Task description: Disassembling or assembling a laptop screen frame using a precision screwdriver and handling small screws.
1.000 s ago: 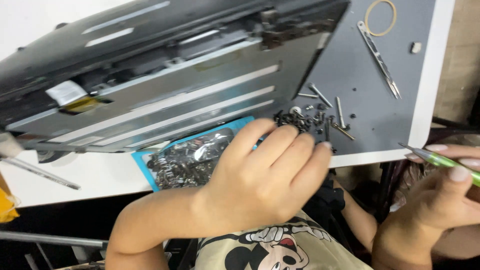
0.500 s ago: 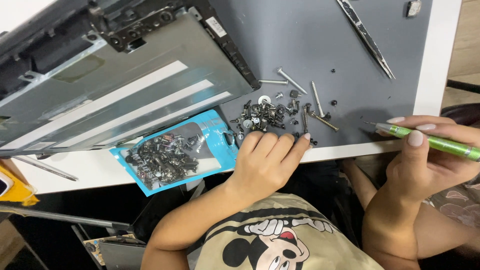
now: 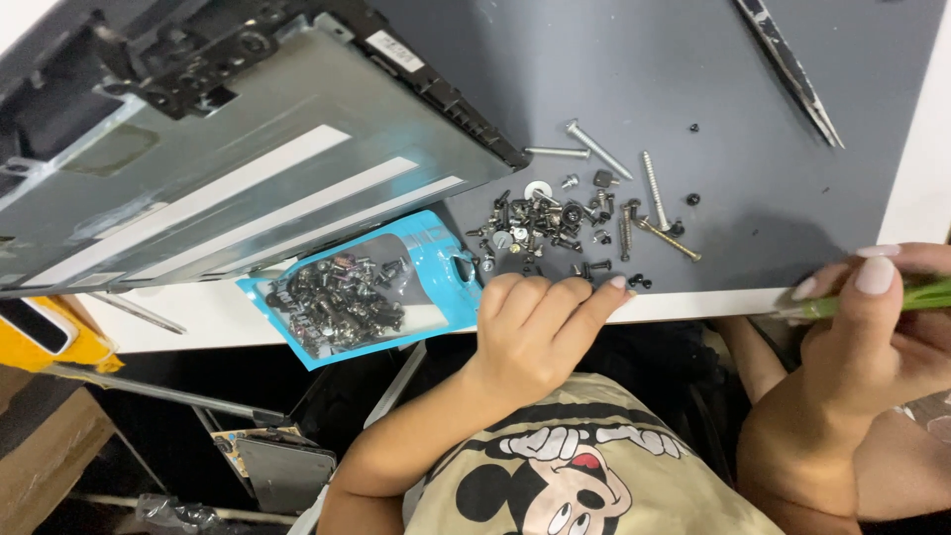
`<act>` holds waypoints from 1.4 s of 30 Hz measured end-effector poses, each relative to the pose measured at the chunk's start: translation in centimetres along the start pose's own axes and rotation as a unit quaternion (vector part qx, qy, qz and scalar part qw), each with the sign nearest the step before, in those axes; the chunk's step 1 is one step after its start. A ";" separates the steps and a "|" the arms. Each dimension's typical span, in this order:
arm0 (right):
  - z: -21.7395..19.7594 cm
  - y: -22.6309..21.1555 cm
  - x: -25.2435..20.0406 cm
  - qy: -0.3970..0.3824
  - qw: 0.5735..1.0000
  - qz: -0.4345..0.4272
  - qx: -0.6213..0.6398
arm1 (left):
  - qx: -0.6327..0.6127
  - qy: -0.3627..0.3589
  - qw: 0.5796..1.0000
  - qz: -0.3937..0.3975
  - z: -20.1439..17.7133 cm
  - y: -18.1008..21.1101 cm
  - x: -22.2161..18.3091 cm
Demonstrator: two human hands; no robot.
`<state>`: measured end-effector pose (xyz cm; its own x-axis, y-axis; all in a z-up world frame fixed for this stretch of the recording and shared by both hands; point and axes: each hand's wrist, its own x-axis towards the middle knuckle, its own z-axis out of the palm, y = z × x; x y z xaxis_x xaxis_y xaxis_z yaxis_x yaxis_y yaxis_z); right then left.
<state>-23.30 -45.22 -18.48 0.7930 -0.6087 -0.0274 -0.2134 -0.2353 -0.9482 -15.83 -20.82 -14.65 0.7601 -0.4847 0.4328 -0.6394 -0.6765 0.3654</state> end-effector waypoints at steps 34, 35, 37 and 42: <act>8.5 -8.8 -1.3 -0.289 0.884 -0.281 -0.238 | 0.078 -0.018 0.988 -0.134 -5.7 -7.3 -4.6; 9.2 -8.9 -1.3 -0.304 0.864 -0.310 -0.253 | 0.078 -0.019 0.988 -0.134 -5.8 -7.4 -4.6; 10.0 -8.6 -1.5 -0.320 0.843 -0.339 -0.268 | 0.078 -0.019 0.987 -0.137 -6.0 -7.6 -4.7; 10.6 -7.9 -1.9 -0.329 0.836 -0.348 -0.267 | 0.090 -0.029 0.984 -0.152 -6.6 -8.1 -5.3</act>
<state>-17.06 -34.20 -14.34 0.9362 0.3235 0.1377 0.3452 -0.7713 -0.5348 -15.44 -9.07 -14.44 0.9214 -0.2725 0.2769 -0.3551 -0.8799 0.3156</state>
